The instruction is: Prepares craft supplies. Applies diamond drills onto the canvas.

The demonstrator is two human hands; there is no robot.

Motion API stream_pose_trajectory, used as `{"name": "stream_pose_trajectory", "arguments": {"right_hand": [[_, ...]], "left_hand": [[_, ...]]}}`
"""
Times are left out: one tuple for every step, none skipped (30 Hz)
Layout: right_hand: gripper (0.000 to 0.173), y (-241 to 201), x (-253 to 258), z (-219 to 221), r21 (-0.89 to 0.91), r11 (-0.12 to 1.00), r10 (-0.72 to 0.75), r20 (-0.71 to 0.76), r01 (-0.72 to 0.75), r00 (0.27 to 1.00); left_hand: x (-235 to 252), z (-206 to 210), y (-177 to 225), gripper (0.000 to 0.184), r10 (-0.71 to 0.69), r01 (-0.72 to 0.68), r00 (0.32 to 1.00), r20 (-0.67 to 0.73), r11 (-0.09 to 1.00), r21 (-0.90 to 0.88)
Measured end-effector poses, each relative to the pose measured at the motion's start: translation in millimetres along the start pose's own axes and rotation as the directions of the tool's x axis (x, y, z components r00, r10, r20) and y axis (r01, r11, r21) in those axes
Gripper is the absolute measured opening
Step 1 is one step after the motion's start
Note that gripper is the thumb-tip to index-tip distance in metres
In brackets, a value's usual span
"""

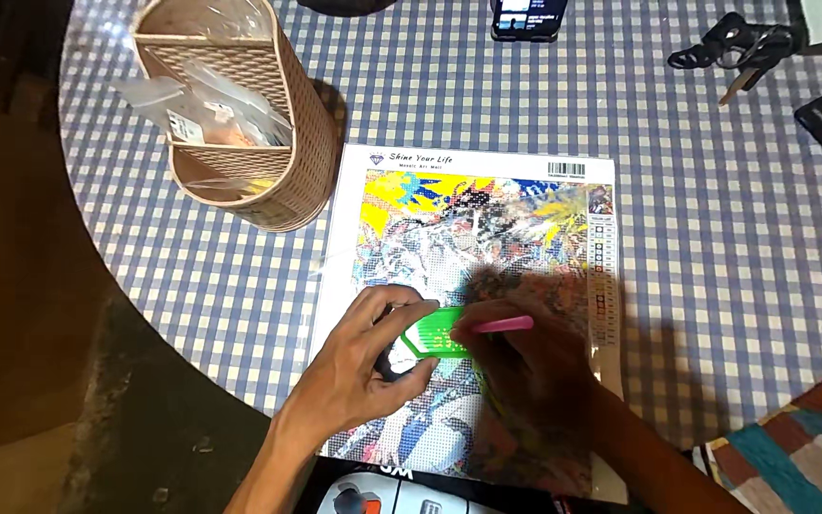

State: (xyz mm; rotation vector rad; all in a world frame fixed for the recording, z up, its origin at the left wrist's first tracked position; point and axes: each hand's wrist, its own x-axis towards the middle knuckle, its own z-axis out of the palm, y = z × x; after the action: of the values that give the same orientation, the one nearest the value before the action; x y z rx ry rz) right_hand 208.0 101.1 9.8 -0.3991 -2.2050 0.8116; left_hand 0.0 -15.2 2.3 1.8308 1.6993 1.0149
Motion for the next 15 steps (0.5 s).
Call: {"name": "stream_pose_trajectory", "arguments": {"right_hand": [[0.016, 0, 0, 0, 0.026, 0.999, 0.021, 0.0, -0.021, 1.0], [0.016, 1, 0, -1, 0.059, 0.997, 0.045, -0.004, -0.044, 0.999], [0.016, 2, 0, -2, 0.093, 0.993, 0.073, -0.009, -0.072, 0.997], [0.017, 3, 0, -2, 0.131, 0.987, 0.098, -0.022, -0.095, 0.995], [0.017, 4, 0, -2, 0.165, 0.98, 0.121, -0.042, -0.112, 0.992], [0.017, 5, 0, -2, 0.19, 0.973, 0.146, -0.063, -0.131, 0.987], [0.017, 5, 0, -3, 0.216, 0.964, 0.174, -0.078, -0.154, 0.982], [0.016, 5, 1, -4, 0.242, 0.955, 0.2, -0.095, -0.173, 0.975], [0.015, 4, 2, -5, 0.276, 0.943, 0.225, -0.113, -0.186, 0.968], [0.013, 2, 4, -8, 0.314, 0.928, 0.249, -0.127, -0.2, 0.96], [0.01, 0, 7, -11, 0.34, 0.917, 0.269, -0.138, -0.209, 0.953], [0.009, -2, 11, -14, 0.352, 0.912, 0.278, -0.149, -0.212, 0.949], [0.008, -4, 15, -18, 0.355, 0.91, 0.282, -0.156, -0.213, 0.947], [0.008, -4, 19, -20, 0.348, 0.914, 0.279, -0.163, -0.209, 0.946], [0.008, -3, 24, -20, 0.337, 0.92, 0.268, -0.17, -0.2, 0.948]], "left_hand": [[0, 0, 0, 0.047, 0.001, -0.001, 1.0, 0.001, 1.0, -0.004], [0, 0, 0, 0.047, 0.001, -0.001, 1.0, 0.0, 1.0, -0.007], [0, 0, 0, 0.047, 0.003, -0.003, 1.0, 0.0, 1.0, -0.011], [0, 0, 0, 0.047, 0.004, -0.004, 1.0, 0.001, 1.0, -0.013], [0, 0, 0, 0.047, 0.003, -0.003, 1.0, 0.002, 1.0, -0.01], [0, 0, 0, 0.047, 0.004, -0.004, 1.0, 0.002, 1.0, -0.008], [0, 0, 0, 0.047, 0.005, -0.005, 1.0, 0.003, 1.0, -0.006], [1, 0, 0, 0.047, 0.008, -0.008, 1.0, 0.003, 1.0, -0.009], [1, 0, 0, 0.047, 0.011, -0.011, 1.0, 0.002, 1.0, -0.016], [1, 0, 0, 0.047, 0.013, -0.013, 1.0, 0.001, 1.0, -0.021], [1, 0, -1, 0.047, 0.017, -0.017, 1.0, 0.0, 1.0, -0.025], [1, 1, -1, 0.047, 0.022, -0.022, 1.0, -0.003, 0.999, -0.027], [2, 1, -1, 0.046, 0.027, -0.027, 1.0, -0.006, 0.999, -0.028], [2, 1, 0, 0.046, 0.032, -0.032, 0.999, -0.009, 0.999, -0.029], [2, 1, 0, 0.046, 0.037, -0.037, 0.999, -0.01, 0.999, -0.028]]}}
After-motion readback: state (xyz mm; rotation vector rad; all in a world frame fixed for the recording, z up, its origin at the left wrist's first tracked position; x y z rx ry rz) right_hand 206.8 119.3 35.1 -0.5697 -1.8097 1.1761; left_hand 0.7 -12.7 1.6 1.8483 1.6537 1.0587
